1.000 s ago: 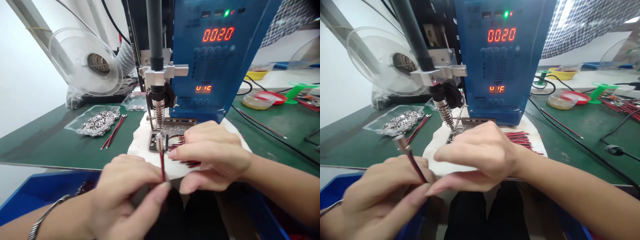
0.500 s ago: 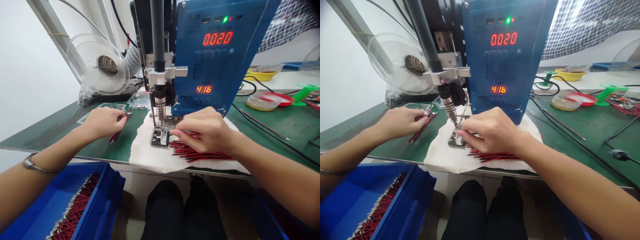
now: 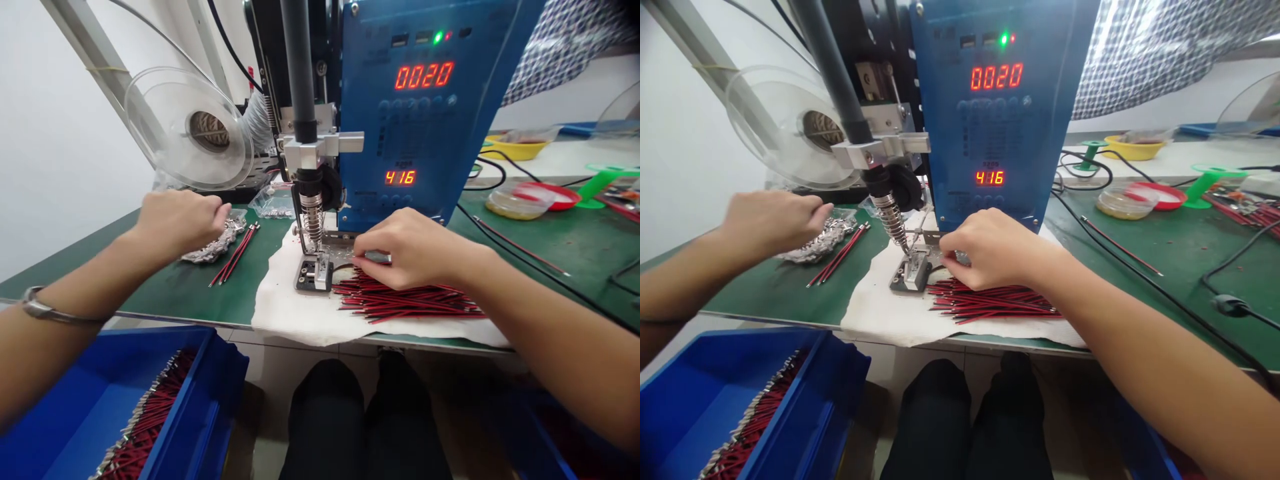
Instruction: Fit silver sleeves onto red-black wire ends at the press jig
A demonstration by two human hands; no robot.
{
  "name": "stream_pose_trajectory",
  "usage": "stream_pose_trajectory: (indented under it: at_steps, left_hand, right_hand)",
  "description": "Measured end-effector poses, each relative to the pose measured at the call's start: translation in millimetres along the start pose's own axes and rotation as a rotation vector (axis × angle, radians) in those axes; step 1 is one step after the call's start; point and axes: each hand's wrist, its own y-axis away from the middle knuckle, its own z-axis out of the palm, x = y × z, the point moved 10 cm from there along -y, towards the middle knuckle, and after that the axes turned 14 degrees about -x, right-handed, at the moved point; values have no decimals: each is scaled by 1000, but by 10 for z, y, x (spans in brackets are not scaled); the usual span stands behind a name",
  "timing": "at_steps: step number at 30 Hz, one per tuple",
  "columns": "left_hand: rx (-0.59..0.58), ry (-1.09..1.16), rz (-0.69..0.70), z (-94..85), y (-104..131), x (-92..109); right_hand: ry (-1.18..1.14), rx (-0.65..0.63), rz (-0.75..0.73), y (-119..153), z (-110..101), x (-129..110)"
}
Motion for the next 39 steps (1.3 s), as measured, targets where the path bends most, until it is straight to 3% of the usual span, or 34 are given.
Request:
stream_pose_trajectory:
  at_steps: [2, 5, 8, 12, 24, 29, 34, 37, 39]
  left_hand:
    - [-127, 37, -98, 121, -103, -274]
    - [-245, 115, -50, 316, -230, -438]
    - [-295, 182, 9, 507, -282, -467]
    - [-268, 218, 40, 631, -310, -448]
    - [-288, 300, 105, 653, -352, -384]
    - [-284, 339, 110, 588, -316, -338]
    - [-182, 425, 121, 280, -195, -276]
    - [-165, 597, 282, 76, -70, 16]
    - [-259, 777, 482, 2, 20, 346]
  right_hand:
    - [13, -88, 48, -16, 69, 46]
    - [84, -178, 99, -19, 133, 99]
    - [119, -236, 159, 1, 162, 187]
    - [26, -293, 178, 21, 205, 236]
    - [-118, -258, 128, -19, 268, 274]
    - [-189, -151, 48, -14, 169, 233]
    - [-225, 3, 8, -35, 45, 185]
    - [-246, 79, 14, -37, -10, 183]
    - [-302, 126, 44, -29, -33, 220]
